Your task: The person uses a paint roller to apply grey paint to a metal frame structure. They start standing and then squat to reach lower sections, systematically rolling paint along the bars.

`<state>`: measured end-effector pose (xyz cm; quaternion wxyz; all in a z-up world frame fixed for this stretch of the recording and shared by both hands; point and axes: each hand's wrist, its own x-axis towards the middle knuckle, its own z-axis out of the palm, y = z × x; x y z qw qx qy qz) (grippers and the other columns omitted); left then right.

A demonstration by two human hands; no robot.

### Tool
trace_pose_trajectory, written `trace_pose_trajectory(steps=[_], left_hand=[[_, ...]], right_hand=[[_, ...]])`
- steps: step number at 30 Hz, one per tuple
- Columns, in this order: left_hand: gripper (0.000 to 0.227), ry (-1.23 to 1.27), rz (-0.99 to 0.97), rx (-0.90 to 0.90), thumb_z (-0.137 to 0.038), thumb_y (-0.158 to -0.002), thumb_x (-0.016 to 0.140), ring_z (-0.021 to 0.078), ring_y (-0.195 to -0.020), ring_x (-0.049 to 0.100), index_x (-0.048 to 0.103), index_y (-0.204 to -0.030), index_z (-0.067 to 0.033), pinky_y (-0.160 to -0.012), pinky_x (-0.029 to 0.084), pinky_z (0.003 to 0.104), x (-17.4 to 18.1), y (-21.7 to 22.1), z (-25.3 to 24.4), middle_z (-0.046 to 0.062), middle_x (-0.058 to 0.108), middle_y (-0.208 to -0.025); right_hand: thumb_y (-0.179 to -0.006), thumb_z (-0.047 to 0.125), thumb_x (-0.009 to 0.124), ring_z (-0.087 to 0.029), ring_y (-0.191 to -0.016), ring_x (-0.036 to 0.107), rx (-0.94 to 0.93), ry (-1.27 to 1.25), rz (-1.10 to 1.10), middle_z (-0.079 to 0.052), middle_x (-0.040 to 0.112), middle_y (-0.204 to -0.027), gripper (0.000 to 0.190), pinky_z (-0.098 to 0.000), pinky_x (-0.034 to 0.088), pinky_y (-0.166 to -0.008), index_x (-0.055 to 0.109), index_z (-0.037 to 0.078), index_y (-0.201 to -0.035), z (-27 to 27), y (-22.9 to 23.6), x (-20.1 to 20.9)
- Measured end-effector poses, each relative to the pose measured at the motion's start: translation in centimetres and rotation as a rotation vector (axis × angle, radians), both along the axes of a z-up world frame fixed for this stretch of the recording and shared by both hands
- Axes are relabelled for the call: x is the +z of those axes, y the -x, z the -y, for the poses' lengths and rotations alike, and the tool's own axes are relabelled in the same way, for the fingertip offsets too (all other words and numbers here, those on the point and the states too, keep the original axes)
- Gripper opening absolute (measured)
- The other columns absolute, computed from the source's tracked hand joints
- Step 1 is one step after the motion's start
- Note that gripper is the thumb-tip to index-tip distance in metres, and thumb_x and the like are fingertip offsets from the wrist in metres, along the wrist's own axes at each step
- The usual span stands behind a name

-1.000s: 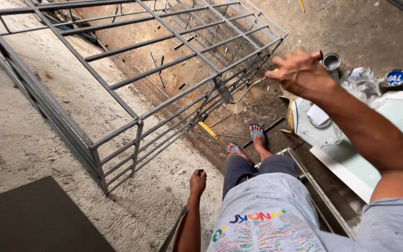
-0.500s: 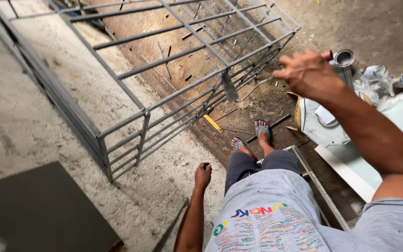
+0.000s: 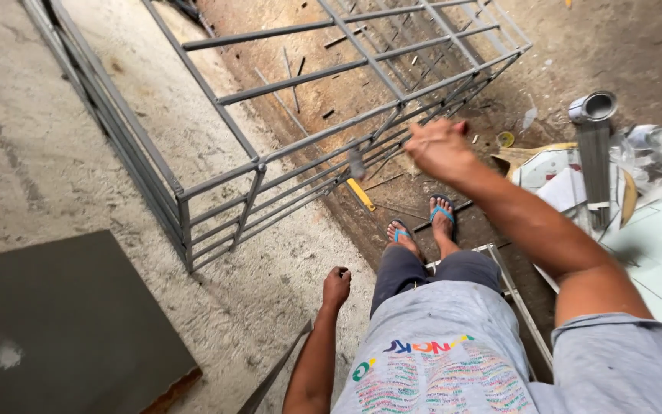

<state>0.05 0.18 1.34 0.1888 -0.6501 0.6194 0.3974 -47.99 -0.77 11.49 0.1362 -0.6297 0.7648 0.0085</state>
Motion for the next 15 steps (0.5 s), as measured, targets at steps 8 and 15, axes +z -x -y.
trace_pose_trajectory(steps=[8,15], left_hand=[[0.036,-0.009,-0.087,-0.003,-0.03,-0.098,0.061,0.0311,-0.098,0.073,0.072,-0.123,-0.0076,-0.09,0.056,0.047,1.0,3.4,-0.9,0.012,0.077,-0.093],[0.038,-0.062,-0.081,-0.031,-0.034,-0.096,0.062,0.0304,-0.099,0.074,0.071,-0.123,-0.0094,-0.091,0.055,0.046,-2.0,3.5,-1.5,0.011,0.078,-0.094]], right_hand=[[-0.094,0.024,0.041,-0.03,-0.08,0.069,0.151,-0.015,0.13,-0.009,0.069,-0.092,0.036,-0.0455,0.049,-0.073,0.074,0.018,-0.079,-3.1,4.0,0.7],[-0.093,0.011,0.052,-0.024,-0.073,0.072,0.361,-0.03,-0.139,-0.003,0.072,-0.088,0.03,-0.0394,0.052,-0.067,0.076,0.017,-0.076,1.0,1.3,5.1]])
